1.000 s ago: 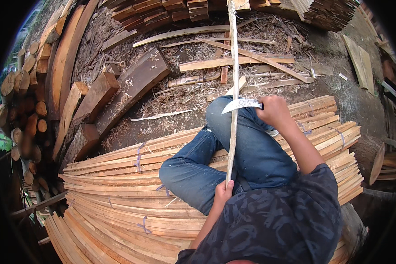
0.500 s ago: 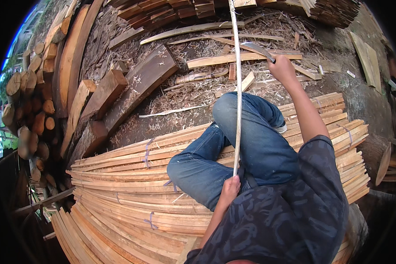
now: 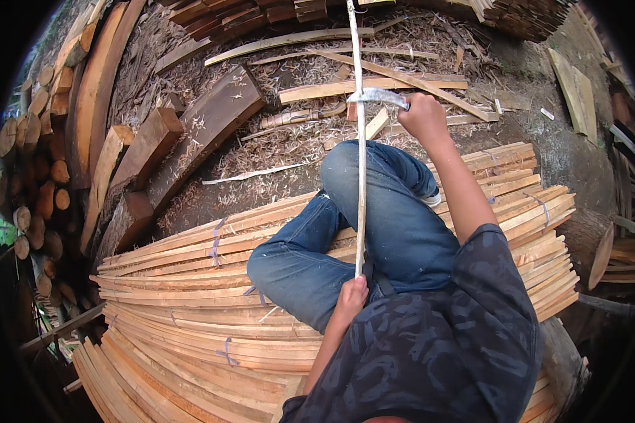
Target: The person sits cross-legged on a pile of wooden planks and uses a curved knife to shave thin strips from a long, thin piece of wood. They hold the wood vertically against their leg and repeatedly draw the knife downward to remove the outer layer.
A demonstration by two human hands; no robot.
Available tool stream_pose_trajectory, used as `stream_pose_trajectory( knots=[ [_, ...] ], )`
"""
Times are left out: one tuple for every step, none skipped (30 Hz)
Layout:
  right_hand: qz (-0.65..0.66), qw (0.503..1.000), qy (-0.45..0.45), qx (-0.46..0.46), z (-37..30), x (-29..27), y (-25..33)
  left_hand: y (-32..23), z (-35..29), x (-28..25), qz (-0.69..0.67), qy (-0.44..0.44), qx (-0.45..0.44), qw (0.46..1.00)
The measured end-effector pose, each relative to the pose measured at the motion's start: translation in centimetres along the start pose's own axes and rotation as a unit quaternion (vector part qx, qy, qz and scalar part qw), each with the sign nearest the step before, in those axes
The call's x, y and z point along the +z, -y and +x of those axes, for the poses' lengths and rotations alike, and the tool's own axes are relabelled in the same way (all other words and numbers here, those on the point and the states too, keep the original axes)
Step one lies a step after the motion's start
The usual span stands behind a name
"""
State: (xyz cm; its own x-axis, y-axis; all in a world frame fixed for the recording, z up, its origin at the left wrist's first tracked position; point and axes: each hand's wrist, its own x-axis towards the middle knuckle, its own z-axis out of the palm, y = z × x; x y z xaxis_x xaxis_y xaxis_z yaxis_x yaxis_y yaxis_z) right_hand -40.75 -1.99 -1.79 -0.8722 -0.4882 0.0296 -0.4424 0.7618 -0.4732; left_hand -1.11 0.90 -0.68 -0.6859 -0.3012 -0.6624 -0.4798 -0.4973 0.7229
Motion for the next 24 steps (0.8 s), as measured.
stream_pose_trajectory(
  knots=[
    [0.044,0.993,0.036,0.107,1.9,-0.4,-0.4,0.0,-0.1,0.1,-0.009,0.002,-0.002,1.0],
    [0.031,0.994,0.031,0.1,2.7,-0.5,-0.7,-0.2,-0.2,-0.3,-0.013,0.004,-0.003,1.0],
    [0.022,0.995,0.029,0.092,3.2,-0.4,-1.1,-0.1,-0.4,-0.1,-0.019,-0.011,0.005,1.0],
    [0.012,0.996,0.022,0.085,3.4,-0.5,-1.3,0.3,-0.2,0.0,-0.015,-0.021,0.02,0.999],
    [0.042,0.996,0.02,0.082,2.7,-0.5,-1.4,1.5,0.1,-0.5,0.008,-0.029,0.039,0.999],
    [0.067,0.995,0.022,0.065,1.3,-0.6,-1.4,2.8,0.3,-0.9,0.026,-0.042,0.056,0.997],
    [0.09,0.994,0.024,0.049,-0.4,-0.8,-1.4,3.1,0.3,-1.0,0.03,-0.055,0.06,0.996],
    [0.102,0.993,0.034,0.045,-2.4,-1.2,-1.3,3.1,0.4,-1.2,0.035,-0.063,0.064,0.995],
    [0.114,0.992,0.044,0.04,-4.4,-1.6,-0.9,3.1,0.5,-1.2,0.038,-0.072,0.069,0.994],
    [0.12,0.989,0.074,0.035,-6.4,-1.8,-0.9,2.8,0.4,-1.0,0.062,-0.086,0.063,0.992],
    [0.087,0.991,0.096,-0.018,-8.5,-2.4,-0.6,2.3,0.2,-0.8,0.086,-0.1,0.056,0.99],
    [0.051,0.989,0.119,-0.066,-10.3,-3.2,-0.4,1.8,-0.1,-0.5,0.111,-0.11,0.047,0.987],
    [0.028,0.987,0.139,-0.082,-11.4,-3.3,-0.1,1.4,-0.2,-0.5,0.147,-0.118,0.047,0.981],
    [0.005,0.982,0.16,-0.098,-12.1,-3.4,0.1,0.9,-0.3,-0.3,0.172,-0.127,0.049,0.976],
    [-0.023,0.982,0.159,-0.1,-11.8,-3.7,0.2,0.4,-0.4,0.1,0.194,-0.139,0.052,0.97],
    [-0.051,0.981,0.156,-0.103,-10.8,-4.1,0.3,-0.2,-0.4,0.4,0.216,-0.152,0.058,0.963],
    [-0.079,0.979,0.153,-0.108,-9.9,-4.4,0.4,-0.5,-0.4,0.7,0.233,-0.161,0.072,0.956],
    [-0.096,0.976,0.161,-0.111,-9.0,-4.7,0.8,-0.4,-0.4,0.7,0.233,-0.168,0.092,0.953],
    [-0.114,0.972,0.169,-0.115,-8.2,-4.9,1.1,0.0,-0.3,0.8,0.233,-0.176,0.112,0.95],
    [-0.131,0.968,0.177,-0.12,-7.3,-5.0,1.4,0.1,-0.3,0.8,0.232,-0.184,0.131,0.946],
    [-0.136,0.98,0.129,-0.067,-5.8,-4.9,1.2,-0.1,-0.4,0.9,0.23,-0.188,0.121,0.947],
    [-0.137,0.987,0.082,-0.016,-4.1,-4.6,0.7,-0.5,-0.7,1.0,0.228,-0.196,0.11,0.947],
    [-0.143,0.989,0.041,-0.017,-1.8,-4.8,-0.5,-0.6,-0.8,1.2,0.225,-0.2,0.1,0.948],
    [-0.149,0.989,0.001,-0.014,-0.3,-5.0,-1.7,-0.3,-0.9,1.2,0.227,-0.198,0.103,0.948]
  ],
)
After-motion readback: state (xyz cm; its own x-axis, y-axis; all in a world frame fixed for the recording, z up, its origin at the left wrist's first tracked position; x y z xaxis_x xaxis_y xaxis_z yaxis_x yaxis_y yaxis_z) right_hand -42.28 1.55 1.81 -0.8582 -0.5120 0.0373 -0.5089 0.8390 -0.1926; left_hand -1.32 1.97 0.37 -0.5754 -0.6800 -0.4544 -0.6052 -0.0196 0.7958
